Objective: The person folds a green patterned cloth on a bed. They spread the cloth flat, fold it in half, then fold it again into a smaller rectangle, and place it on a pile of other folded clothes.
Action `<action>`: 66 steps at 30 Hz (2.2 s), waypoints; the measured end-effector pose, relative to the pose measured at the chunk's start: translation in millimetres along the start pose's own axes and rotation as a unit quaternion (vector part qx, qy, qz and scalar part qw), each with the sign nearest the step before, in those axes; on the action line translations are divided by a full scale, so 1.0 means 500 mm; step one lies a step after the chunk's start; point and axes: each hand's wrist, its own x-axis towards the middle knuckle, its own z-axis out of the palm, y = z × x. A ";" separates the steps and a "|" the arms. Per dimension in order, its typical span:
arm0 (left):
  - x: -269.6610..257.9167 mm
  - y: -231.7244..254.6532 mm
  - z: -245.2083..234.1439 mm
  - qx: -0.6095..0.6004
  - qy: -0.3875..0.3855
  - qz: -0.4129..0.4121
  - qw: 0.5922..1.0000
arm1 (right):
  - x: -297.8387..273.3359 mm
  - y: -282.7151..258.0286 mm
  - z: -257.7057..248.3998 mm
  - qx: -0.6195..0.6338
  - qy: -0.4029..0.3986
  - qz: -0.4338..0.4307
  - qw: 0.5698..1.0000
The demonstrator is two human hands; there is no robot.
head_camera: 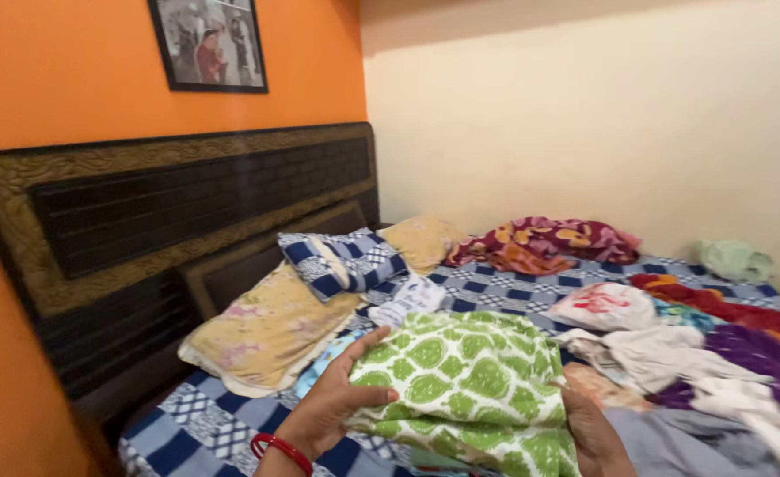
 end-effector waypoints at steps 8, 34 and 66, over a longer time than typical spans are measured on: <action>0.082 0.066 -0.083 0.097 -0.042 0.054 0.993 | 0.197 0.091 -0.113 0.009 0.019 -0.049 0.999; 0.575 -0.069 -0.464 0.166 0.005 -0.056 0.985 | 0.601 0.206 0.375 -0.365 0.073 -0.123 0.920; 0.803 -0.302 -0.830 0.063 0.195 -0.083 0.975 | 0.870 0.784 -0.081 -0.123 0.444 0.165 0.872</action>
